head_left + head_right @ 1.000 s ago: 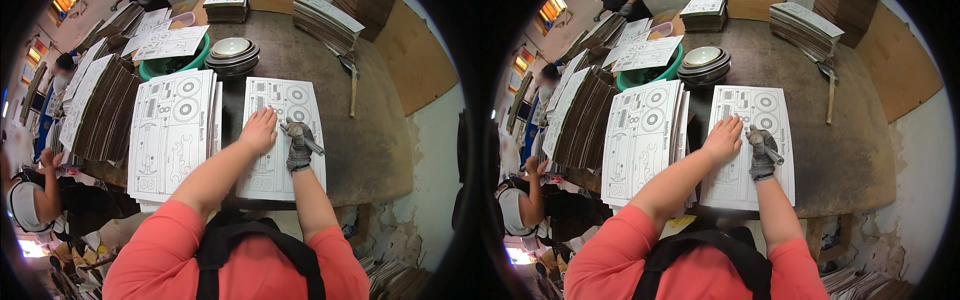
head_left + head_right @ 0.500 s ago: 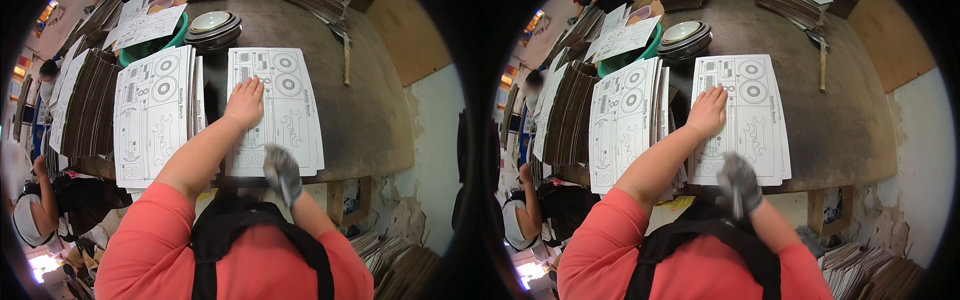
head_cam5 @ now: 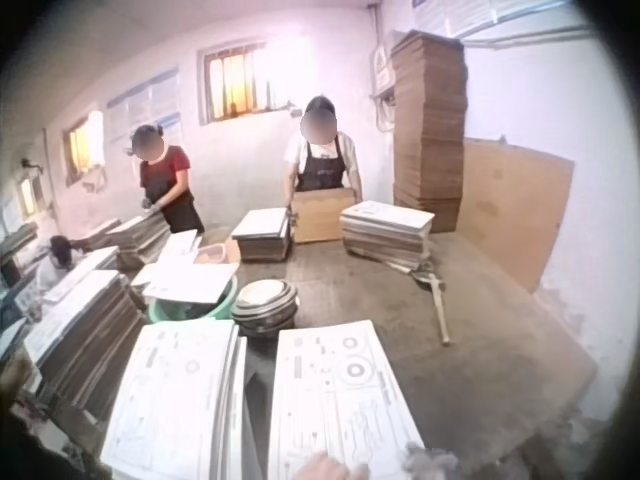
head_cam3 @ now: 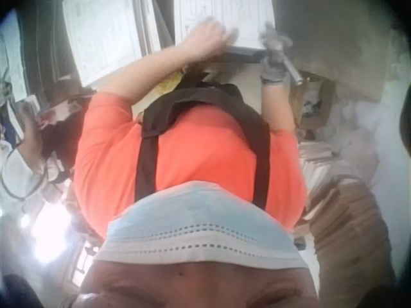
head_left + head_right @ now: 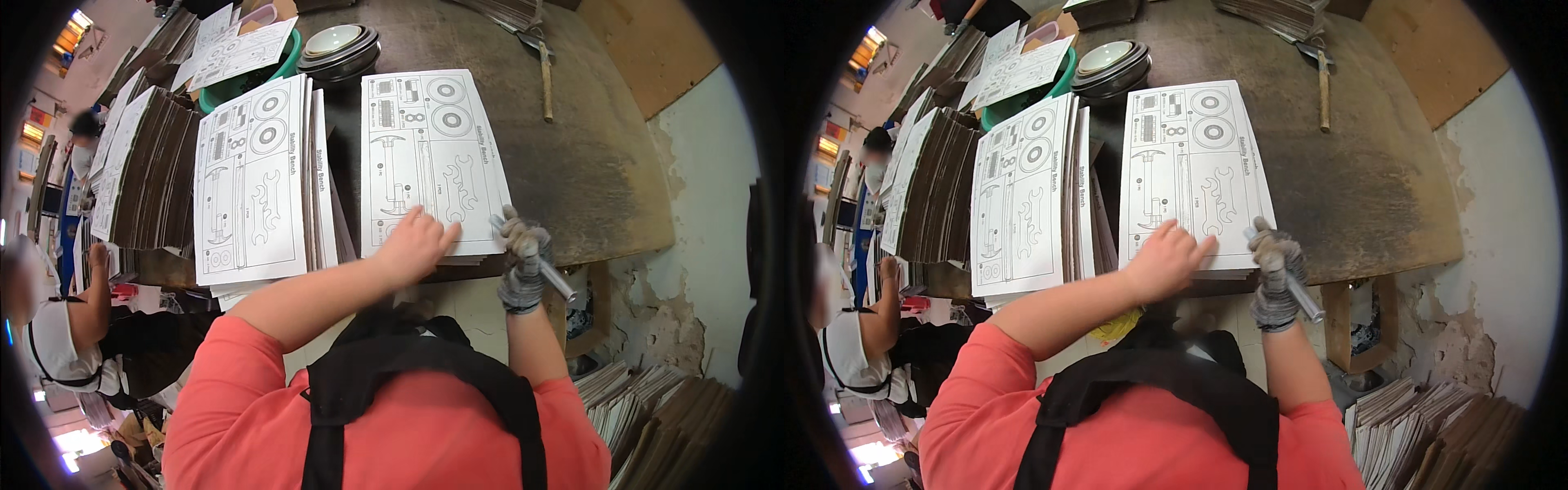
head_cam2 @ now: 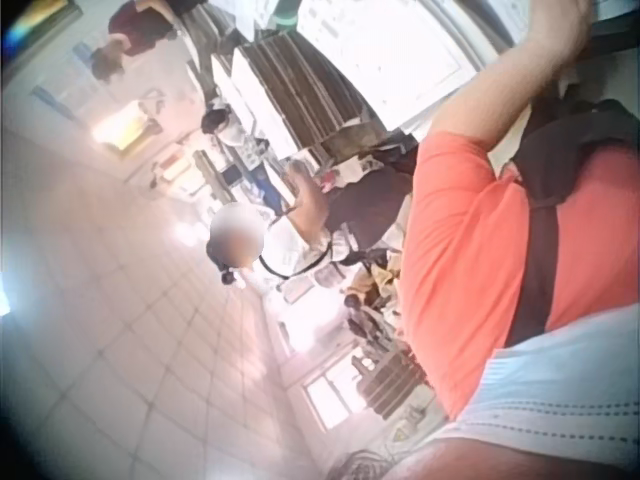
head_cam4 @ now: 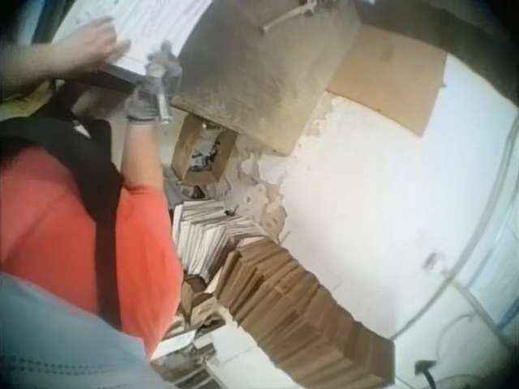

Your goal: The person repeatedly picks up printed paper sheets from a stack and places them onto a separate pile on the table. The hands move the sheets one at a time, aligning them as they build a new stack.

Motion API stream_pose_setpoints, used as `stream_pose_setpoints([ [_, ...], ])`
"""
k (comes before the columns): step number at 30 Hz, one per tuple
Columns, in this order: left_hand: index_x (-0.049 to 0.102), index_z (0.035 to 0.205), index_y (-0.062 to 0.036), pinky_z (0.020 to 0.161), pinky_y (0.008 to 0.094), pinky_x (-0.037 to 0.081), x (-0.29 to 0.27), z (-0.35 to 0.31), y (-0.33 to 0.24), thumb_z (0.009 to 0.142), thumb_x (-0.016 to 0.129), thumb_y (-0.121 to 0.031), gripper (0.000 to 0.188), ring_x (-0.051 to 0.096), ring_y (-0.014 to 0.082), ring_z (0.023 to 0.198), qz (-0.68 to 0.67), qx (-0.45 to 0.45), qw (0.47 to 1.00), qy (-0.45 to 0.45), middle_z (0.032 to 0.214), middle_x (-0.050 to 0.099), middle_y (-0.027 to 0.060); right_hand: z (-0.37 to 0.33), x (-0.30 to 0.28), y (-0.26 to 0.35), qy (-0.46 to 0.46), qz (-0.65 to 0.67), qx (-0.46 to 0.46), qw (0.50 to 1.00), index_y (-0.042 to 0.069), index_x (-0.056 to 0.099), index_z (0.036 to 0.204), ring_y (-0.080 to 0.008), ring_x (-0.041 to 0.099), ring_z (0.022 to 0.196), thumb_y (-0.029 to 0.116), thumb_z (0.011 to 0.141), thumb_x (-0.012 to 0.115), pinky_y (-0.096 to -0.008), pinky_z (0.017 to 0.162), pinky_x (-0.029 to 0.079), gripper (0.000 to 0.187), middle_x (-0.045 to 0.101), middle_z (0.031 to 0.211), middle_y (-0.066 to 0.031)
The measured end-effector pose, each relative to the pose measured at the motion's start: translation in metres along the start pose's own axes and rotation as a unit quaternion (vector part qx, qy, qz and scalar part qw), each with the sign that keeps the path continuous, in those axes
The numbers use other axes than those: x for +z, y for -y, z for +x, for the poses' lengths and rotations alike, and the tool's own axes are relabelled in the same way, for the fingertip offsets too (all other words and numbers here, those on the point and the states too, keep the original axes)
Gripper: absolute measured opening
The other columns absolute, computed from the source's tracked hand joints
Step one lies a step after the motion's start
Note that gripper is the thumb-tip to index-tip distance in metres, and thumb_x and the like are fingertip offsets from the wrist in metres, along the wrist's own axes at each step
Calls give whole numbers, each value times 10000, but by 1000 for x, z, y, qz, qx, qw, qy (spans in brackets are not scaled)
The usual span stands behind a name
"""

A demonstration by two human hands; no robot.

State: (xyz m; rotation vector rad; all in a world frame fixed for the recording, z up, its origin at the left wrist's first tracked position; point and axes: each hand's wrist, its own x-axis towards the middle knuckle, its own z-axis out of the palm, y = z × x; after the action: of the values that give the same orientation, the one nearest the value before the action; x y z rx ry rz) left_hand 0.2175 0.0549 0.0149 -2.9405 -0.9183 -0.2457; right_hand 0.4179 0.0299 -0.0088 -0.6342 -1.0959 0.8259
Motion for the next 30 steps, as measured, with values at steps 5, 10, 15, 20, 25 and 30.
stream_pose_setpoints([
  [5,463,1216,-42,956,434,354,-28,-2,-5,732,510,-104,490,535,242,796,2,-6,1000,-4,771,524,84,27,-16,9,8,45,-32,998,114,423,643,-141,416,581,244,830,547,-447,965,343,259,397,543,5],
  [10,523,1166,-72,839,395,431,-127,-29,29,659,536,-2,512,500,266,759,22,-108,975,-193,715,457,84,54,-4,28,6,42,-30,999,136,338,512,-144,366,564,239,836,542,-446,991,305,396,308,485,12],
  [15,531,1177,-81,903,370,435,-130,-133,53,594,536,143,625,486,342,1112,46,-297,939,-169,1250,456,188,62,14,17,-8,79,7,997,128,368,516,-145,397,591,277,816,578,-442,1010,296,396,319,492,15],
  [20,524,1151,-40,951,394,393,-122,-197,57,669,531,62,492,445,332,1161,-45,-380,919,92,1238,479,154,74,28,-13,34,108,38,993,133,349,498,-147,419,613,244,782,594,-429,1008,314,391,344,517,15],
  [25,493,1162,-14,980,377,364,-107,-77,82,708,532,3,456,406,315,1196,-130,-250,959,-31,1260,453,159,93,53,-73,30,74,58,995,75,476,610,-138,515,688,304,805,583,-431,984,354,320,493,583,-18],
  [30,444,1208,1,1027,402,287,-7,45,112,775,557,-147,470,361,298,1236,-95,-192,975,-64,1298,415,168,100,70,-121,8,53,143,988,66,495,620,-153,486,623,306,832,570,-441,939,370,329,491,580,-19],
])
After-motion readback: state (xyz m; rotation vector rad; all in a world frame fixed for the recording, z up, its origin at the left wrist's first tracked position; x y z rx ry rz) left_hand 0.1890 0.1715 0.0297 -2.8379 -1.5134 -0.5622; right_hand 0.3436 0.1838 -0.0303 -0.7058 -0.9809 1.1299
